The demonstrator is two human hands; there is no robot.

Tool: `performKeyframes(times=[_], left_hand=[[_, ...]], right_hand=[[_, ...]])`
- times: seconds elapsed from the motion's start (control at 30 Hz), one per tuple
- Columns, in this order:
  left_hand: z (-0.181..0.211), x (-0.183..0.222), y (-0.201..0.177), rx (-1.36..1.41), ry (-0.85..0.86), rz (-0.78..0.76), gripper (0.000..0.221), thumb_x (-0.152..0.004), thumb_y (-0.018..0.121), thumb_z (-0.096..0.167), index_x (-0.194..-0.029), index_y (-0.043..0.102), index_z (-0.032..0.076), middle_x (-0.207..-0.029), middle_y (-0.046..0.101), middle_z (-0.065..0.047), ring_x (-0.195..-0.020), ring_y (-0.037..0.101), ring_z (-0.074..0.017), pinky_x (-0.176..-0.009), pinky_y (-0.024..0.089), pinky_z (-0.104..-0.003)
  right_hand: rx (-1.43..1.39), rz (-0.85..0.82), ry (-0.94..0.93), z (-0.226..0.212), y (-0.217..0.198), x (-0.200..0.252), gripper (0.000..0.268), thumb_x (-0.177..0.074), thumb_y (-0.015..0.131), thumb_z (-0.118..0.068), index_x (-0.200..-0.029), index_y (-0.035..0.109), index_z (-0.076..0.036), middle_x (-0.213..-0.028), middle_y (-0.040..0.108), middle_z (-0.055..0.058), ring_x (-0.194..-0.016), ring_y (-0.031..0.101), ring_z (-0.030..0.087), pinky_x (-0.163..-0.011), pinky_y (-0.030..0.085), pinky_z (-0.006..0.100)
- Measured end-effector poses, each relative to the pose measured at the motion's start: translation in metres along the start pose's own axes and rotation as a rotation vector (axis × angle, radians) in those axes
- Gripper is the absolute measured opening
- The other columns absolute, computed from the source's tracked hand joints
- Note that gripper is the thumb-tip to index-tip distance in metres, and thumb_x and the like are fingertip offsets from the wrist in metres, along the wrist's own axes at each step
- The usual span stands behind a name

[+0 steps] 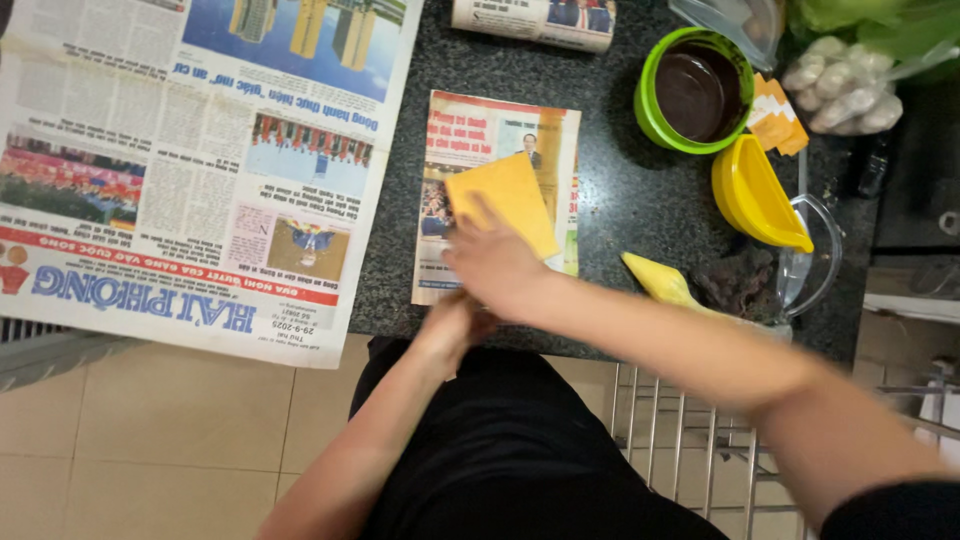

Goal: The person places items on pieces of newspaper, applies a yellow substance from a piping bag to one side of an item, and سپس rolls the item into the newspaper, repeating this process for multiple items.

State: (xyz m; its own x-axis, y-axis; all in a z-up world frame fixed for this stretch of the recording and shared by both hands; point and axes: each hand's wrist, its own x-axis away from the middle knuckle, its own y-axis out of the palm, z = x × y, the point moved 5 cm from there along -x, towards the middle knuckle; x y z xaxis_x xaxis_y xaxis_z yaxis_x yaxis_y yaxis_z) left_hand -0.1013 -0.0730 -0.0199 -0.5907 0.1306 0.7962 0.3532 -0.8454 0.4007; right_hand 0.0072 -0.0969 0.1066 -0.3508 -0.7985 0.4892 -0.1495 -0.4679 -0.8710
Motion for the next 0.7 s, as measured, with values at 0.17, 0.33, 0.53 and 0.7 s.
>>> performKeyframes(times=[0.17,0.33,0.53,0.7], left_hand=[[0.061,-0.002,-0.038,-0.417,0.537,0.340,0.037,-0.100,0.061,0.016,-0.132,0.060,-0.002,-0.110,0.067,-0.016,-0.096,0.064,-0.0207,-0.082,0.052,-0.035],[0.117,-0.060,-0.028,-0.732,0.819,0.438,0.038,-0.094,0.071,0.018,-0.119,0.062,-0.008,-0.103,0.073,-0.020,-0.094,0.073,-0.0300,-0.082,0.056,-0.037],[0.124,-0.085,-0.018,-0.572,0.568,0.374,0.045,-0.089,0.070,0.016,-0.123,0.057,-0.010,-0.100,0.073,-0.017,-0.086,0.072,-0.0215,-0.074,0.056,-0.032],[0.121,-0.077,-0.016,-0.380,0.574,0.319,0.048,-0.091,0.070,0.012,-0.129,0.050,-0.009,-0.108,0.072,-0.014,-0.093,0.071,-0.0166,-0.076,0.056,-0.028]], right_hand=[[-1.219,0.363,0.718,0.072,0.067,0.073,0.035,-0.093,0.068,-0.020,-0.120,0.059,0.000,-0.108,0.069,0.020,-0.092,0.071,0.032,-0.078,0.057,0.046],[-2.074,0.273,1.157,0.066,0.161,0.086,0.046,-0.094,0.062,-0.016,-0.129,0.040,0.004,-0.100,0.064,0.015,-0.077,0.075,0.028,-0.062,0.062,0.038],[-2.263,0.517,1.065,0.063,0.181,0.051,0.048,-0.097,0.064,-0.016,-0.134,0.053,0.013,-0.094,0.069,0.016,-0.072,0.072,0.021,-0.061,0.065,0.033],[-1.979,0.765,1.147,0.064,0.168,0.062,0.050,-0.096,0.064,-0.012,-0.136,0.041,0.004,-0.103,0.060,0.010,-0.077,0.072,0.021,-0.063,0.062,0.034]])
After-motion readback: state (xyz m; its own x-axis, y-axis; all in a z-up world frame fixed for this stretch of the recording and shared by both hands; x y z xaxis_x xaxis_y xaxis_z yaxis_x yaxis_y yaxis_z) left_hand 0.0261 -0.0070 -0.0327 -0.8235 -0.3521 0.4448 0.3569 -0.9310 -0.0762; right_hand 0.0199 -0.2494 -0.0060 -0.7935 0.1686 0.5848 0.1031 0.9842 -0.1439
